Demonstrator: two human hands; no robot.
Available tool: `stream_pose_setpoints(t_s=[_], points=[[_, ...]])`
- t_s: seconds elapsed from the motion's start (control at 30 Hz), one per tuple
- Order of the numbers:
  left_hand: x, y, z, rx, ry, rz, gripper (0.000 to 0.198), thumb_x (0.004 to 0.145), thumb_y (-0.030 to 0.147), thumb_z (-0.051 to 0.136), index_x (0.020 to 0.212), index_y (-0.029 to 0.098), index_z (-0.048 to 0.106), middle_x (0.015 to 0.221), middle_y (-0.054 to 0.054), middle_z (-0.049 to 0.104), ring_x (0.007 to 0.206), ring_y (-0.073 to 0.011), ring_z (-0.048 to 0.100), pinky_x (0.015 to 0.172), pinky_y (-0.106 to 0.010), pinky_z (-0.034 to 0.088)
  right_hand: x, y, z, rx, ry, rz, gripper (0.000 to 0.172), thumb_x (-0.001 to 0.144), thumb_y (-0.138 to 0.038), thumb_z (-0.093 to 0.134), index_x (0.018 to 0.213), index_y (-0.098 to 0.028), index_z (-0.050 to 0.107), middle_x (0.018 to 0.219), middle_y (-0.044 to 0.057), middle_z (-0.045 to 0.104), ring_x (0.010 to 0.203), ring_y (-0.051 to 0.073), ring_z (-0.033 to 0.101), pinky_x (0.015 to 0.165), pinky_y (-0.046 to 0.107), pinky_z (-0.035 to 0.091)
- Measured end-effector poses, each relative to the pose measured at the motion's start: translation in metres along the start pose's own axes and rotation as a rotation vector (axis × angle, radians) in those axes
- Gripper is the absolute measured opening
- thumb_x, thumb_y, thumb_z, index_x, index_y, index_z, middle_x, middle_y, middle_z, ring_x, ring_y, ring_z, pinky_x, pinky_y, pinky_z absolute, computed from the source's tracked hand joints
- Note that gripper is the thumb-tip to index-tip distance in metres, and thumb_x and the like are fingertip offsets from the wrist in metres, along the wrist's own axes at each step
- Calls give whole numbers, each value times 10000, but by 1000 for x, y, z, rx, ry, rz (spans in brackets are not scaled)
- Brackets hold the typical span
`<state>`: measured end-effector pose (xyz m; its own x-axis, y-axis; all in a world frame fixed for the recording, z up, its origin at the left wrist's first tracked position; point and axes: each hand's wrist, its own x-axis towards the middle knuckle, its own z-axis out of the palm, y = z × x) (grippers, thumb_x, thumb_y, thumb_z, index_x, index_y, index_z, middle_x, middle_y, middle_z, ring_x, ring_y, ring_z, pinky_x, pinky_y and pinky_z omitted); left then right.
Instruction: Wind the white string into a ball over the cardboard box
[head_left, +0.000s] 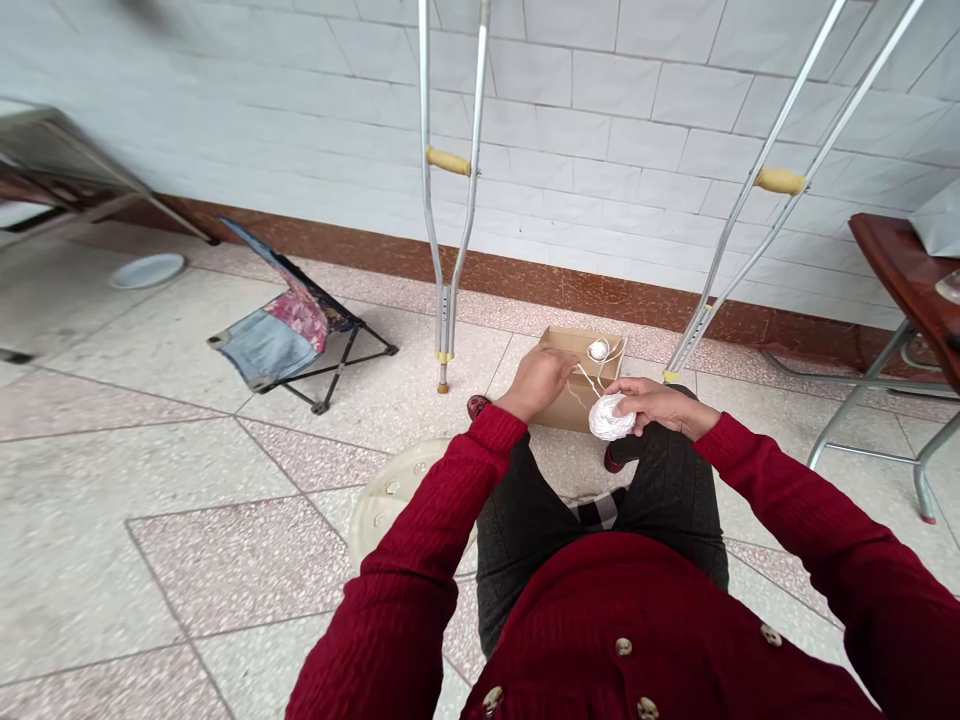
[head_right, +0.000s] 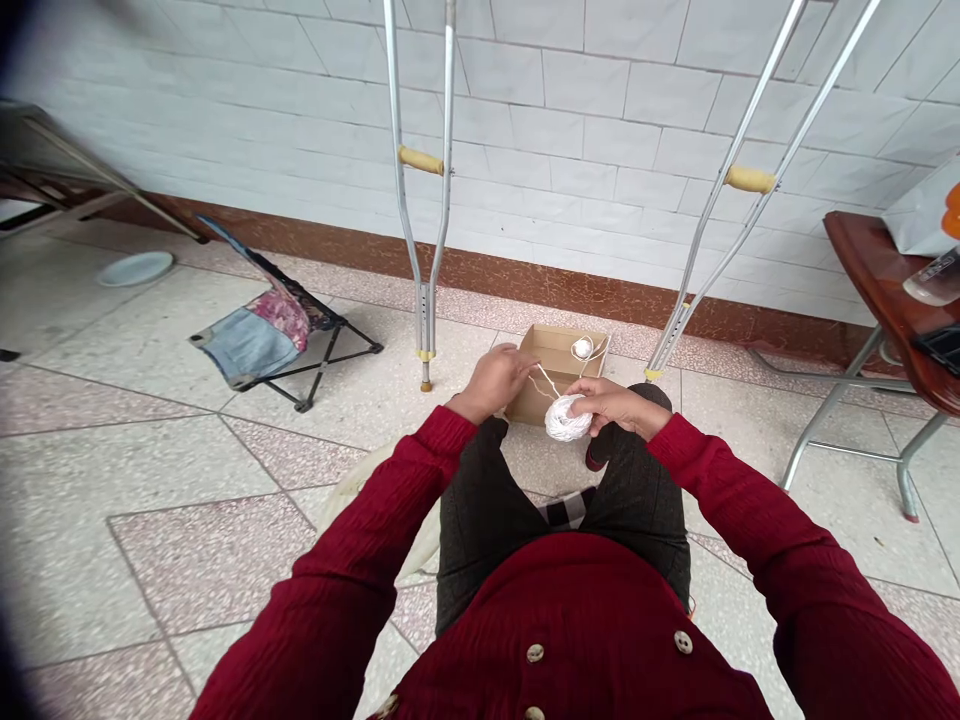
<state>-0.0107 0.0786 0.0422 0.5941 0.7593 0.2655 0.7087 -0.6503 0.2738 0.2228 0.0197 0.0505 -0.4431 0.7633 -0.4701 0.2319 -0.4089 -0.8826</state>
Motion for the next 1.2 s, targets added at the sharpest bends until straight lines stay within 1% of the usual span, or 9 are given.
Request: stream_pose_setpoints(t_s=[0.17, 0.27, 0.33, 0.43, 0.57, 0.73, 0.83, 1.0, 1.2], points=[[17, 22, -15, 63, 6, 32, 285, 913, 182, 475, 759, 142, 711, 755, -73, 711, 737, -181, 624, 981, -385, 412, 41, 6, -15, -387, 493, -1, 396, 590, -259, 792, 925, -163, 604, 792, 30, 659, 520, 116, 608, 418, 204, 471], [13, 36, -8, -210, -80, -96, 305, 914, 224, 501, 685, 158, 690, 669, -31, 680, 656, -158, 595, 753, -290, 455, 56, -10, -20, -254, 706, -194, 387, 610, -262, 772, 949, -162, 615, 867, 41, 662, 566, 120, 626, 458, 222, 510], [6, 41, -4, -438, -117, -162, 332, 919, 247, 503, 652, 158, 680, 640, -9, 666, 622, -136, 580, 661, -248, 428, 56, -29, -19, -57, 732, -332, 376, 611, -249, 765, 946, -164, 616, 901, 45, 658, 620, 129, 637, 475, 229, 532], [-5, 41, -4, -668, -83, -188, 356, 933, 294, 493, 683, 145, 699, 693, -6, 694, 650, -126, 588, 658, -229, 422, 45, -60, -16, 253, 606, -427, 292, 658, -266, 744, 897, -161, 614, 893, 48, 655, 656, 122, 632, 498, 212, 544], [-12, 32, -1, -725, -48, -192, 347, 930, 325, 501, 740, 142, 727, 736, -8, 715, 674, -132, 598, 671, -228, 423, 20, -82, -12, 475, 344, -415, 227, 771, -330, 673, 919, -173, 604, 838, 38, 662, 672, 112, 628, 551, 191, 551], [-8, 10, 7, -516, -24, -172, 289, 919, 241, 490, 788, 150, 731, 778, -35, 725, 729, -166, 628, 688, -250, 418, -10, -58, -2, 383, -85, -178, 303, 693, -321, 727, 912, -151, 606, 695, 20, 647, 529, 114, 589, 423, 193, 501], [1, -1, 0, -277, 1, -160, 263, 916, 243, 502, 816, 171, 735, 778, -49, 715, 744, -184, 618, 687, -263, 401, -15, -29, 3, 186, -171, -58, 325, 655, -273, 750, 923, -135, 628, 736, 30, 663, 533, 110, 593, 402, 186, 489], [10, 18, -11, -141, -7, -99, 256, 890, 269, 558, 713, 166, 711, 723, -74, 684, 734, -204, 598, 684, -285, 383, 16, 1, -1, -115, 236, 1, 249, 616, -215, 766, 791, -160, 598, 673, 10, 634, 518, 113, 589, 372, 182, 458], [-3, 52, 1, -563, -153, -183, 337, 908, 257, 492, 641, 163, 675, 606, -6, 640, 575, -128, 536, 613, -247, 372, 54, -15, -20, -148, 749, -198, 380, 562, -246, 819, 821, -189, 547, 718, -3, 616, 514, 103, 579, 369, 178, 438]])
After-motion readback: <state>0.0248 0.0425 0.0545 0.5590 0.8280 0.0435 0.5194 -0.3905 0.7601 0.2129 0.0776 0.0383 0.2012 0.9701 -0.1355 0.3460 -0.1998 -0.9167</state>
